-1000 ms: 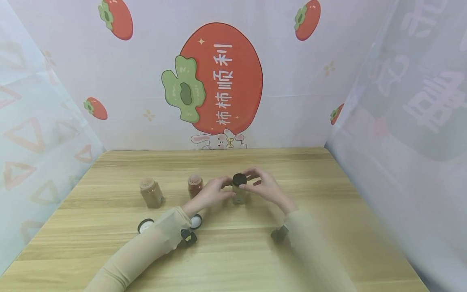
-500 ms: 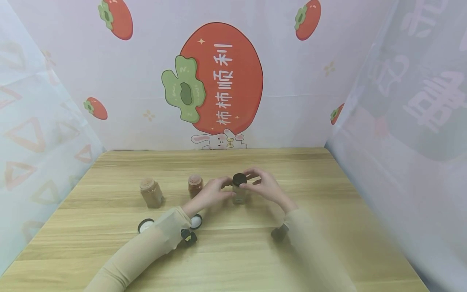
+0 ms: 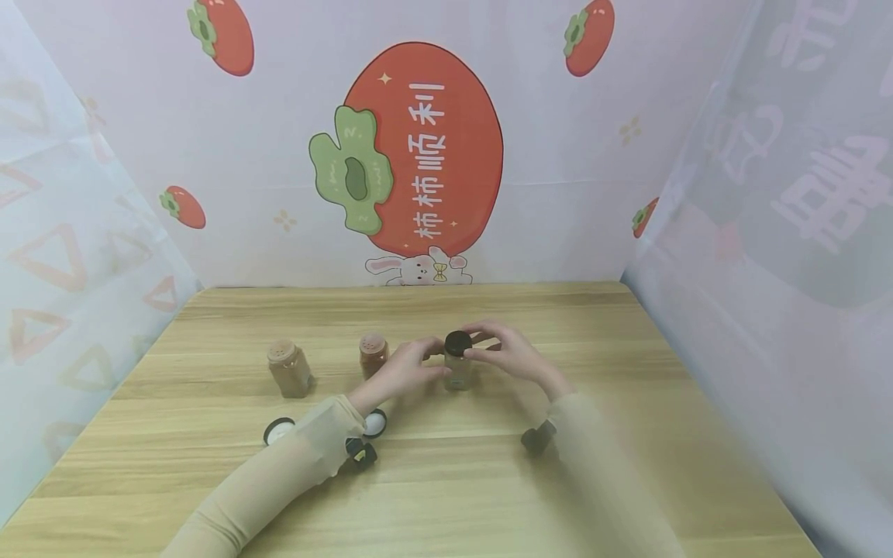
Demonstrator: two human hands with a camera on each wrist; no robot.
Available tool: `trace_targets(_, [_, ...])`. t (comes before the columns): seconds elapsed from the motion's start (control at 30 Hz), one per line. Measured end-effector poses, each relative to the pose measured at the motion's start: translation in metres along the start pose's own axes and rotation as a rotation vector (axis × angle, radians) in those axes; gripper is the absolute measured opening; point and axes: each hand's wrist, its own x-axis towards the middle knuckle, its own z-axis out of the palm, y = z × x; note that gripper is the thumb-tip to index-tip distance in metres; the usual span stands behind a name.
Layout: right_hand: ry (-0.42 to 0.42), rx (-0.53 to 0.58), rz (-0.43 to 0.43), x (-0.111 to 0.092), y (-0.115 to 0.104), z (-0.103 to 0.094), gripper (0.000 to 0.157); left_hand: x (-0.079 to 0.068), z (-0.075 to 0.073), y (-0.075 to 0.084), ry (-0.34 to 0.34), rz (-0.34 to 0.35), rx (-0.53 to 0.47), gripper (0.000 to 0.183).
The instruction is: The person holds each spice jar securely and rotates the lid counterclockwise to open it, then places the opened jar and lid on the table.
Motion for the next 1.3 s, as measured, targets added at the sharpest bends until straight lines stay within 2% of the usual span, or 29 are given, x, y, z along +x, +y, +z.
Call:
trace_targets(0.17, [-0.022, -0.005, -0.037, 0.003, 0.021, -0.001, 0.040, 0.000, 0.000, 0.001, 0.001, 0.004, -0.001, 0.036])
trace_targets(0.47, [-0.024, 0.032, -0.042, 0.000, 0.027, -0.003, 0.039, -0.001, 0.000, 0.000, 0.005, 0.008, -0.008, 0.036])
trace_targets(0.73, [0.036, 0.067, 0.015, -0.005, 0.028, -0.001, 0.040, 0.000, 0.001, 0.000, -0.003, -0.001, -0.013, 0.037])
trace_targets(1.0, [0.147, 0.064, 0.038, -0.006, 0.031, 0.007, 0.039, 0.000, 0.000, 0.000, -0.003, 0.003, -0.009, 0.037])
trace_targets(1.13, [0.175, 0.069, 0.039, -0.005, 0.027, 0.012, 0.041, 0.000, 0.000, 0.001, -0.002, -0.005, -0.005, 0.037])
trace_targets(1.3, [0.184, 0.074, 0.037, -0.007, 0.005, 0.015, 0.041, -0.001, 0.000, 0.001, -0.003, -0.014, -0.001, 0.037])
